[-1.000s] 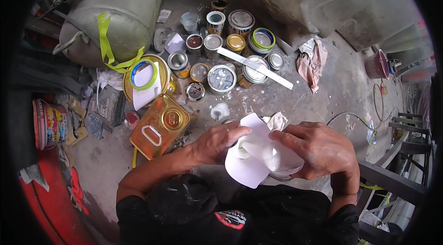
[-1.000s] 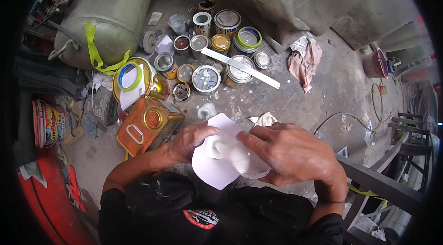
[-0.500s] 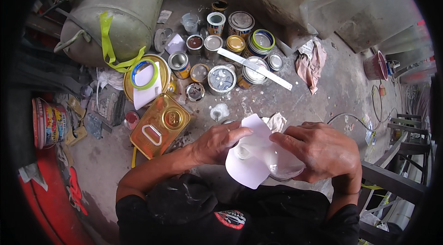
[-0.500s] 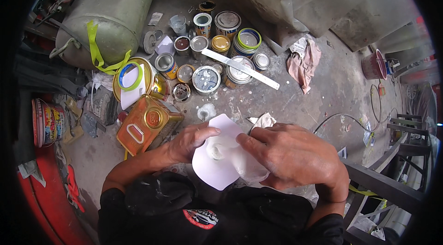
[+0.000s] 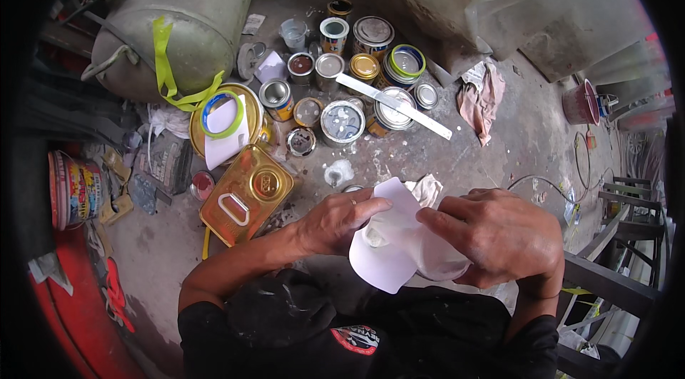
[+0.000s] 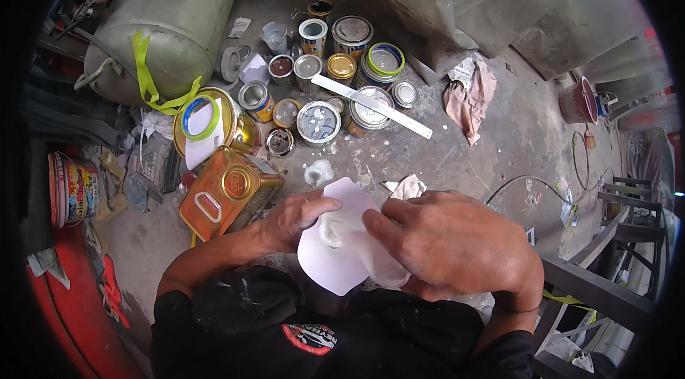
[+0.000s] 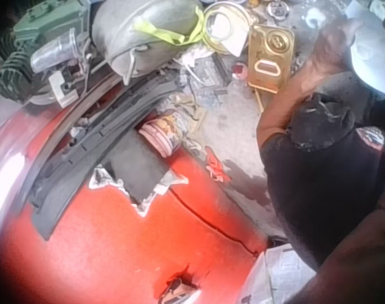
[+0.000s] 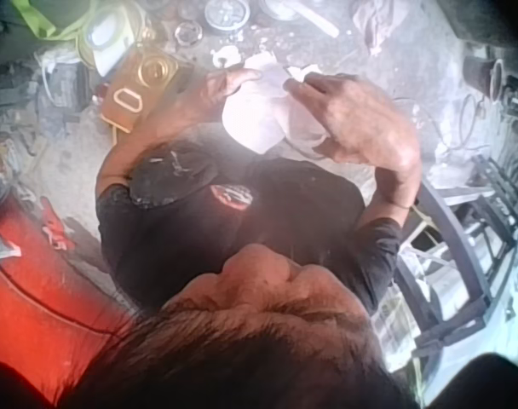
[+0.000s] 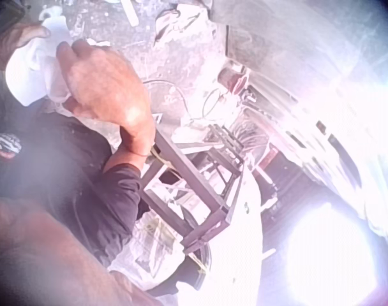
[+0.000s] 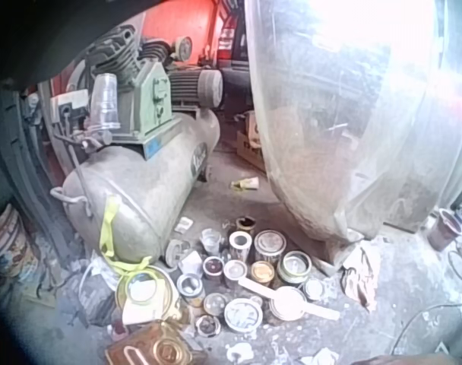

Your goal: The person sits on the floor surrounded by paint cans and mixes a white substance in a small container using a metal spatula. They then pour the mixture into a larger metal can, seal it with a lid, and clean their hands with a cloth.

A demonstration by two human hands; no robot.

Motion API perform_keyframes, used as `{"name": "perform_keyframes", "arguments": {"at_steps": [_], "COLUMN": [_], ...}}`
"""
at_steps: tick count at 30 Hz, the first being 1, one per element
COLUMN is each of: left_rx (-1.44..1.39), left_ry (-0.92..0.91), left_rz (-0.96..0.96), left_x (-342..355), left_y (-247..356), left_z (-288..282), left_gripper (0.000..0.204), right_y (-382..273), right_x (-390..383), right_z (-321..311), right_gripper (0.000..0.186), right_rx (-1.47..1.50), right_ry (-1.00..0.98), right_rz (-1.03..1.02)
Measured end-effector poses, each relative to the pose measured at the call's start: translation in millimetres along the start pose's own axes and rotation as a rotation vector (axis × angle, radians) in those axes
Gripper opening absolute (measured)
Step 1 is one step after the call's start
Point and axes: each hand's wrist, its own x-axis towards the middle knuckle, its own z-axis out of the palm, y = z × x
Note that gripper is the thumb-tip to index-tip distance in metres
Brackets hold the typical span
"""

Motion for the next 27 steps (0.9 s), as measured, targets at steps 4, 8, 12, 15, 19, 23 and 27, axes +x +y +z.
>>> {"name": "perform_keyframes", "arguments": {"at_steps": [4, 8, 12, 15, 19, 23, 27], "left_rx": [0.022, 0.034, -0.004, 0.003, -0.015, 0.024, 0.045], "left_ry": [0.009, 0.001, 0.006, 0.003, -0.013, -0.008, -0.009], "left_rz": [0.020, -0.004, 0.010, 0.014, -0.040, -0.024, -0.010], "left_x": [2.3, -3.5, -0.7, -1.5, -4.4, -4.2, -4.1], "left_y": [0.3, -1.5, -1.0, -1.3, 0.0, -0.5, -0.8], "left_z": [-0.2, 1.9, 1.2, 1.5, 2.1, 2.2, 2.4], "left_gripper": [0.083, 0.084, 0.085, 0.085, 0.080, 0.081, 0.079], "right_y": [-2.0, -1.5, -3.1, -3.7, -3.2, -4.2, -7.4], "right_x": [1.5, 5.0, 6.5, 7.2, 10.3, 13.6, 16.4], "right_z": [-4.4, -3.8, -4.8, -4.9, -5.3, -7.6, -12.2], "right_gripper": [0.062, 0.062, 0.060, 0.059, 0.058, 0.055, 0.053], "right_rx": [-0.020, -0.030, -0.036, -0.049, -0.039, -0.045, -0.056], "right_ry": [-0.035, -0.050, -0.052, -0.059, -0.061, -0.088, -0.117], "right_rz": [0.004, -0.015, -0.020, -0.014, -0.033, -0.025, -0.013]}}
